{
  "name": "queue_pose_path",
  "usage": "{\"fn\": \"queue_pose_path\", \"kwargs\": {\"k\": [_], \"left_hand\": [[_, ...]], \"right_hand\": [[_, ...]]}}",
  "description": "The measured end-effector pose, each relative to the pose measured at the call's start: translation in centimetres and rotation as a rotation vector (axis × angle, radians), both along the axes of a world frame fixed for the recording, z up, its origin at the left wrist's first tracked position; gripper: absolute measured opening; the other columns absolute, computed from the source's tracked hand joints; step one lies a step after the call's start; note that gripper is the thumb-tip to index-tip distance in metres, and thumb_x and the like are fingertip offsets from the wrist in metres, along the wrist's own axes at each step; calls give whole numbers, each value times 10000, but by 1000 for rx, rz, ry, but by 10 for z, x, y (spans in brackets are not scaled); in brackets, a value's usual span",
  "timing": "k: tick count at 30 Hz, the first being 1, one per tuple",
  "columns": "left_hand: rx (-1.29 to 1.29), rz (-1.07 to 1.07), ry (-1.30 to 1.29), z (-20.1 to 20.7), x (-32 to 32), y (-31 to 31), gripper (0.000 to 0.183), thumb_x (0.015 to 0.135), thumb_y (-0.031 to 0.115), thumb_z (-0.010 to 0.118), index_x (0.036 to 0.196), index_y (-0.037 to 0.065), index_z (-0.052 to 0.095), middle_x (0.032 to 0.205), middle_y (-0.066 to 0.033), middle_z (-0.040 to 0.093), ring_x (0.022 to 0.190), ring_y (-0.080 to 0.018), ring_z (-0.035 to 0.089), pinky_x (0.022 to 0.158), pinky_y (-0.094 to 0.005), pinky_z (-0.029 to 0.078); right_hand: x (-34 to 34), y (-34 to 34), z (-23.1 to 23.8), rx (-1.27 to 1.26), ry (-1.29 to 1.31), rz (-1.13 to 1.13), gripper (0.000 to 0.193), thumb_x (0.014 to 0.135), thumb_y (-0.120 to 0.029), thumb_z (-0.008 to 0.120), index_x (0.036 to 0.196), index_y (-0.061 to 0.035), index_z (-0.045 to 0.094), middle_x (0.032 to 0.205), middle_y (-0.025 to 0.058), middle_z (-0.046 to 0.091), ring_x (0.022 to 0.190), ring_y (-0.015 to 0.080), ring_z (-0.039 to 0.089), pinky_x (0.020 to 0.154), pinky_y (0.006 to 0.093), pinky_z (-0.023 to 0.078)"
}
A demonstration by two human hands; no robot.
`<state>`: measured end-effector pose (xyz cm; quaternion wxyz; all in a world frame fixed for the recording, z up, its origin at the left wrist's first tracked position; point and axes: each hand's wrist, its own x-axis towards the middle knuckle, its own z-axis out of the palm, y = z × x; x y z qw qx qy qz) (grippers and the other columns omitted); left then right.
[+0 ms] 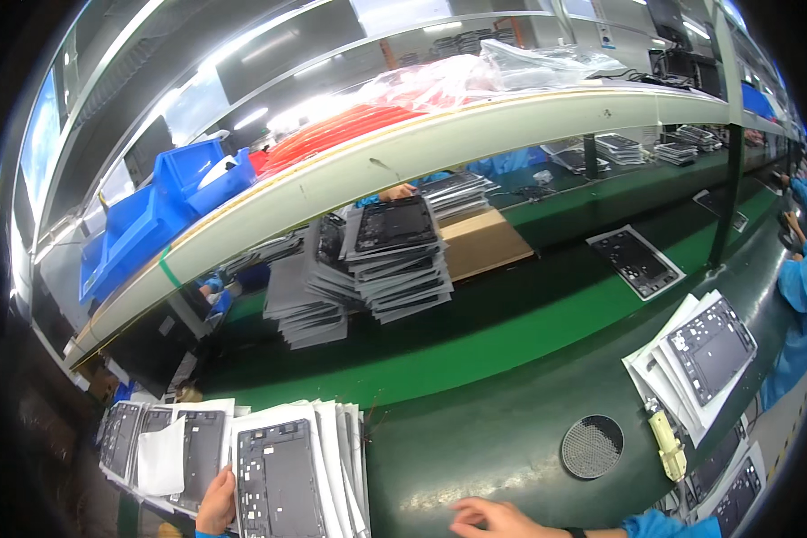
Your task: Assembling electronic panels and checking components on an industrial assembly line.
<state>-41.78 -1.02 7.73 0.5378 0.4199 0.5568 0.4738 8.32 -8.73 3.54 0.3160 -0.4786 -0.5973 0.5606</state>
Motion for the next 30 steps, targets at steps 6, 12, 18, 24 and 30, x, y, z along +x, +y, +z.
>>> {"fn": "queue_pose_path", "kwargs": {"k": [6, 12, 18, 24, 30], "left_hand": [[-72, -6, -130, 3, 6, 34, 542, 1032, 209, 469, 1496, 17, 265, 1416, -163, 465, 1231, -232, 509, 1034, -366, 422], [-119, -96, -15, -7, -11, 48, 578, 1023, 243, 488, 1515, 64, 243, 1477, -153, 379, 1312, -260, 400, 1082, -435, 330], [-154, -173, 98, -28, -43, 51, 615, 1014, 278, 507, 1533, 112, 221, 1537, -142, 294, 1394, -288, 291, 1129, -503, 238], [-186, -240, 179, -51, -44, 43, 654, 1005, 312, 526, 1551, 160, 199, 1597, -132, 209, 1476, -316, 182, 1177, -572, 146], [175, -315, 419, 91, -4, -64, 651, 973, 114, 563, 1532, 49, 235, 1496, -118, 414, 1310, -179, 450, 1015, -320, 405]], "right_hand": [[-104, 43, -42, -1, 385, -90, 474, 980, -231, 593, 1351, 22, 441, 1306, 155, 577, 1247, 207, 531, 1062, 329, 405], [-175, 62, -15, 156, 239, 3, 673, 1045, -427, 271, 1537, -14, 70, 1603, 206, 57, 1489, 324, 68, 1205, 387, 89], [-201, 69, -21, 157, 85, -102, 723, 1019, -422, 343, 1532, -5, 51, 1595, 227, 51, 1482, 370, 44, 1206, 420, 76], [-185, 71, -24, 217, 151, -93, 686, 1020, -419, 365, 1526, -21, 127, 1588, 217, 109, 1478, 355, 85, 1200, 404, 116], [-88, 54, -4, 30, 305, -209, 588, 986, -298, 576, 1415, 30, 343, 1453, 190, 419, 1369, 249, 395, 1125, 362, 326]]}}
